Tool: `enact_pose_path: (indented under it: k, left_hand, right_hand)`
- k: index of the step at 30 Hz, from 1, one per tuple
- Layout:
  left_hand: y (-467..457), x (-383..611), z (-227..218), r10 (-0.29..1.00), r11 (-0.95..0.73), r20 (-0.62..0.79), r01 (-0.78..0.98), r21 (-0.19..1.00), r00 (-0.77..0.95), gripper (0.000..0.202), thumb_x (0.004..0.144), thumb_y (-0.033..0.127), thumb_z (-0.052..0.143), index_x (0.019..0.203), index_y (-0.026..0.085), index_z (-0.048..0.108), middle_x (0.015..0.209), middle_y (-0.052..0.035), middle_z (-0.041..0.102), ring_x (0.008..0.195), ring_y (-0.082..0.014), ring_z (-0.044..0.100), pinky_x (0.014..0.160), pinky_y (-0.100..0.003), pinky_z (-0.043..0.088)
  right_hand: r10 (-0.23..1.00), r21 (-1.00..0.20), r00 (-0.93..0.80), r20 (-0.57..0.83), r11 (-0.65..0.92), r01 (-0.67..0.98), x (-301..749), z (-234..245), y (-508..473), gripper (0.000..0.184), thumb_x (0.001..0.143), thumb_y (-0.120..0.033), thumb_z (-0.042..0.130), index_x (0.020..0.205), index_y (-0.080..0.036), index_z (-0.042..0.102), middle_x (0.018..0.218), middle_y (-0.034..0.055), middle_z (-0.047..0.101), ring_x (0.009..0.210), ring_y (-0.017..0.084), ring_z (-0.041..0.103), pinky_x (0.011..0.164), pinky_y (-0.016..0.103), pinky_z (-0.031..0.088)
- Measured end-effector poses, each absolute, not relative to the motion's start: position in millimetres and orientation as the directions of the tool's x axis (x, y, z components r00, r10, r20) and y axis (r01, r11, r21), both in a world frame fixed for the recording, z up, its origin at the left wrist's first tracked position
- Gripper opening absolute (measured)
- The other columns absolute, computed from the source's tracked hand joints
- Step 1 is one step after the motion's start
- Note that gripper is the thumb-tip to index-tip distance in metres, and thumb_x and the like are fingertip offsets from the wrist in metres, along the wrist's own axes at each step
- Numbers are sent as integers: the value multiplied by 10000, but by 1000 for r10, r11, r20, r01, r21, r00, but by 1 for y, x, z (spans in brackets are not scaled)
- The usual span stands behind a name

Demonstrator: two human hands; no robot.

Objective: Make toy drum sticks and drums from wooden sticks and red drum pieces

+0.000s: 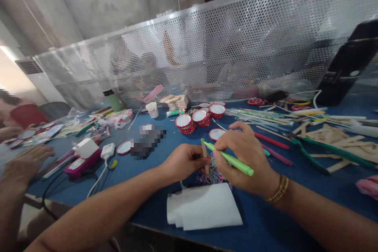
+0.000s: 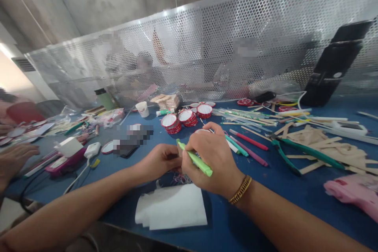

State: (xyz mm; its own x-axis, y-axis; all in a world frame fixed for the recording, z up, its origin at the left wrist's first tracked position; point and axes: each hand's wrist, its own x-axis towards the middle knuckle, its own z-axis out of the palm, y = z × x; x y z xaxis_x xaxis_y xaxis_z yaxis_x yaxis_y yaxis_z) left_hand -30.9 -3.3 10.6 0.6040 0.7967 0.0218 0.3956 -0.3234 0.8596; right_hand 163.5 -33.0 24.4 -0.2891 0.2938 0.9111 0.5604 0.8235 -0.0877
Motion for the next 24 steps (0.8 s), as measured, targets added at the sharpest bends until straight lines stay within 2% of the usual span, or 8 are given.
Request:
enact_pose_path:
  k: [5,11,18,24]
  left_hand:
    - [-2,-32,9,797,-340,32,405,849,603,274,877,390,605,754,146,619,713,-25,677,635,-130,584,608,-226,447]
    - [-4,-31,11,806,-345,28,430,834,591,277,877,400,608,772,144,632,718,-32,683,651,-142,605,613,-232,454]
    - [-4,-31,12,789,-328,34,373,868,614,257,868,377,622,768,140,637,727,-32,685,652,-143,605,616,-235,456]
    - [-4,-30,12,801,-332,31,400,854,598,239,874,354,612,762,143,625,700,-24,665,631,-134,584,602,-229,445]
  right_hand:
    - [326,-110,-308,894,825,554,162,24,-33,112,798,-130,576,788,-214,502,645,-38,587,590,137,565,901,464,403]
    - [305,-104,-265,915,811,576,164,24,-32,125,799,-128,589,807,-217,502,690,-25,627,627,149,594,911,466,401]
    - [317,-114,-290,903,828,549,160,26,-35,112,804,-137,572,801,-227,505,654,-42,608,588,135,571,899,450,406]
    - [333,-121,-264,905,797,592,163,24,-32,109,813,-145,575,805,-224,499,682,-36,625,613,141,584,924,463,384]
